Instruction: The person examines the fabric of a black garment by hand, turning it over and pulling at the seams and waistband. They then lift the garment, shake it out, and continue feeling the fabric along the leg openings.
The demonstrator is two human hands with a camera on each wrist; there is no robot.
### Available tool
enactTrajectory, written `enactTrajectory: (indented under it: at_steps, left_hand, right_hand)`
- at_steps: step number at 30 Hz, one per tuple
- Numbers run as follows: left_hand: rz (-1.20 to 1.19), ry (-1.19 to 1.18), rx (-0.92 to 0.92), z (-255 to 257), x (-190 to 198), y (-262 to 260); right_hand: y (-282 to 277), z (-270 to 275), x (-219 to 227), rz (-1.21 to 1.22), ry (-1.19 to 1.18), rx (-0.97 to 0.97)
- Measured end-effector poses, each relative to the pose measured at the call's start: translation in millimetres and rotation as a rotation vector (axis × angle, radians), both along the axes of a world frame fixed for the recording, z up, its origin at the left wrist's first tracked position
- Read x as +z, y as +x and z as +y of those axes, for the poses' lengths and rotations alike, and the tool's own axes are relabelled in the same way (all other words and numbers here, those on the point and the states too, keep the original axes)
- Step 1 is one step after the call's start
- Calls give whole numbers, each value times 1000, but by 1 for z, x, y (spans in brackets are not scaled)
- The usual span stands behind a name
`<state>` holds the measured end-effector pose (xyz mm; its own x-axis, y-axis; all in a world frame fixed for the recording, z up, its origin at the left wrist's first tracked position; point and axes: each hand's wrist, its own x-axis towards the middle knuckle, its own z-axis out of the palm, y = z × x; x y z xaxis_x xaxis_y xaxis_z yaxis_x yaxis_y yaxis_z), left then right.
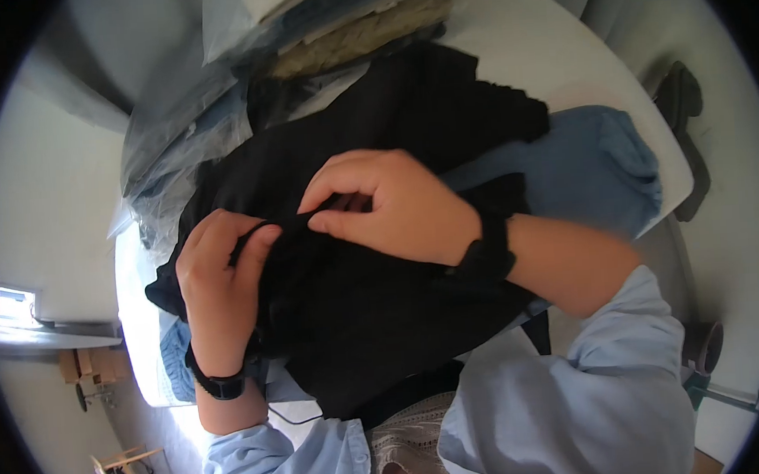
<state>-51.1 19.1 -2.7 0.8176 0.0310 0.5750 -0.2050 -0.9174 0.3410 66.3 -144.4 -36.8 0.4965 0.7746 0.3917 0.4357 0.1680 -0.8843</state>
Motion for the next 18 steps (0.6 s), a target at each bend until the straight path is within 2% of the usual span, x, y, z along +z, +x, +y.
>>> enactTrajectory:
  at_steps: [2,4,6,8,10,12,13,15,16,18]
  left_hand:
    - [7,-39,46,3,3,2]
    - [-61,-79,45,9,3,4]
    - [-142,-80,157,17,5,4]
    - [-232,-47,181,31,5,5]
    - [-341,-142,295,42,7,3]
    - [-331,-288,401,53,13,-5]
    - [-358,-324,432,61,15,-10]
    - [-412,-353,484,84,19,-25]
    - [-439,-345,508,95,21,-33]
    - [-471,-290,546,113,31,-50]
  right_hand:
    - [1,0,-1,-33,-22,16]
    - [2,1,0,223,106,5]
    - [11,-1,8,211,147,-25]
    - [26,-8,15,147,270,-191]
    - [50,-16,19,-63,213,-387]
    - [74,-27,22,-353,93,-577]
    - [89,-31,17,-366,104,-574]
    - [115,-34,-1,-214,81,-623]
    - [121,-33,-7,-214,88,-622]
    - [130,-34,-16,-64,-75,-682]
